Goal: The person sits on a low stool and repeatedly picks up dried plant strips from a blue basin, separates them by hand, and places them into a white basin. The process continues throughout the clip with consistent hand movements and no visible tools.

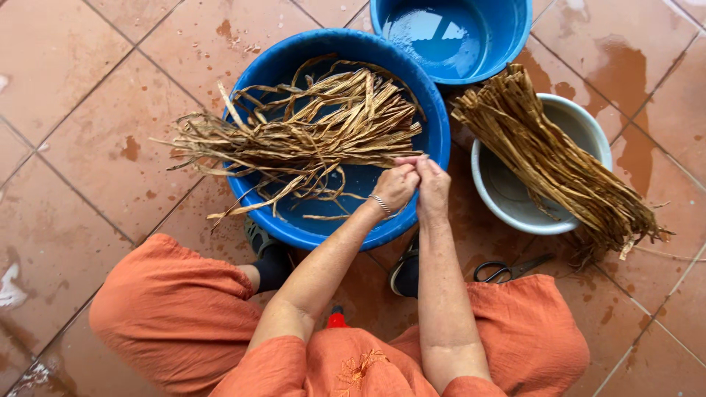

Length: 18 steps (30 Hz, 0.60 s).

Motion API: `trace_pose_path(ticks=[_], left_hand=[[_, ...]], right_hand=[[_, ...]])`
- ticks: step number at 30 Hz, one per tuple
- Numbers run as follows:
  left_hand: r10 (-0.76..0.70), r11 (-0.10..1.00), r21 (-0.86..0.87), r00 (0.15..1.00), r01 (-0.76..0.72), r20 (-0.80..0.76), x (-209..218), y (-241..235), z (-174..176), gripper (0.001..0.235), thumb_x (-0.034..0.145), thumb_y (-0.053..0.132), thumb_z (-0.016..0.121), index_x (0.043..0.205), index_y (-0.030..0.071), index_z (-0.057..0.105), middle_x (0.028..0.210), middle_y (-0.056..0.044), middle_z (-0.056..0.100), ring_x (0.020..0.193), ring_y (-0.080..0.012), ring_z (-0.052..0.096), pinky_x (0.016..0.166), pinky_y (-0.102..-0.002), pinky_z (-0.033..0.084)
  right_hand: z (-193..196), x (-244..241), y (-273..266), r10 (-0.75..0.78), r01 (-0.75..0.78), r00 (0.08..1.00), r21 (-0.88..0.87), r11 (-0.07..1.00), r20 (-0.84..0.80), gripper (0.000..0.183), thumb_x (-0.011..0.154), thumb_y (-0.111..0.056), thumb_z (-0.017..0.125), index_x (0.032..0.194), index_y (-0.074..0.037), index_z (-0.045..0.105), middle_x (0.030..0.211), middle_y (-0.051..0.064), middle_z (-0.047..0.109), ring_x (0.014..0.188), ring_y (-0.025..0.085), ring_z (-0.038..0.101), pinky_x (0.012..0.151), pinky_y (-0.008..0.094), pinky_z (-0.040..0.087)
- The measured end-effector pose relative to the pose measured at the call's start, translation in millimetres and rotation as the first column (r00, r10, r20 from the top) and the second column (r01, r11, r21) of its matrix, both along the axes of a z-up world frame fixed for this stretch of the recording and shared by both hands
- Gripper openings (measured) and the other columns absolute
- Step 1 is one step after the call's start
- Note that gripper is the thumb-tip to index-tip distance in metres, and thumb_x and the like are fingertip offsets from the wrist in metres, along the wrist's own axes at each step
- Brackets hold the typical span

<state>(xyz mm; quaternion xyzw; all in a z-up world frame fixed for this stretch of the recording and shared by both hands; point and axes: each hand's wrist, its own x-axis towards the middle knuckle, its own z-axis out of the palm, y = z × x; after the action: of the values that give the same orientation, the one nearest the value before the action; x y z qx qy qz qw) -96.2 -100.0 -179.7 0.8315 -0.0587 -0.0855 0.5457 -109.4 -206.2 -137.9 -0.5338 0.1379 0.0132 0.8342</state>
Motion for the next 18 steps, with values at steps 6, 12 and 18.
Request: trace_pose_path(ticks=[6,12,18], left_hand=[[-0.137,0.953,0.279,0.989,0.119,0.049,-23.6,-2.2,19.6,0.026,0.095,0.030,0.049,0.094,0.009,0.064,0.081,-0.025,0.071,0.079,-0.0475,0.068,0.078,-0.058,0.054],[-0.206,0.952,0.253,0.973,0.173,0.109,-47.3,18.1,33.0,0.022,0.093,0.027,0.049,0.093,0.009,0.062,0.074,-0.021,0.070,0.071,-0.0459,0.068,0.071,-0.056,0.055],[-0.282,0.943,0.248,0.931,0.224,0.233,-50.3,42.7,26.7,0.018,0.095,0.024,0.049,0.092,0.010,0.060,0.075,-0.017,0.069,0.070,-0.0412,0.068,0.066,-0.054,0.055]], right_hand=[[-32.2,32.0,-35.6,-0.223,0.305,0.935,0.303,0.903,-0.276,0.033,0.108,-0.030,0.044,0.089,-0.007,0.057,0.070,0.003,0.058,0.058,0.016,0.057,0.057,0.036,0.051],[-37.7,61.6,-95.7,-0.419,0.493,0.844,0.178,0.852,-0.334,0.033,0.111,-0.031,0.042,0.088,-0.011,0.056,0.061,-0.005,0.039,0.045,0.008,0.030,0.042,0.027,0.024],[-25.4,94.1,-147.4,-0.502,0.571,0.797,0.148,0.807,-0.335,0.026,0.108,-0.022,0.046,0.086,-0.011,0.055,0.058,-0.005,0.035,0.042,0.009,0.030,0.040,0.028,0.026]])
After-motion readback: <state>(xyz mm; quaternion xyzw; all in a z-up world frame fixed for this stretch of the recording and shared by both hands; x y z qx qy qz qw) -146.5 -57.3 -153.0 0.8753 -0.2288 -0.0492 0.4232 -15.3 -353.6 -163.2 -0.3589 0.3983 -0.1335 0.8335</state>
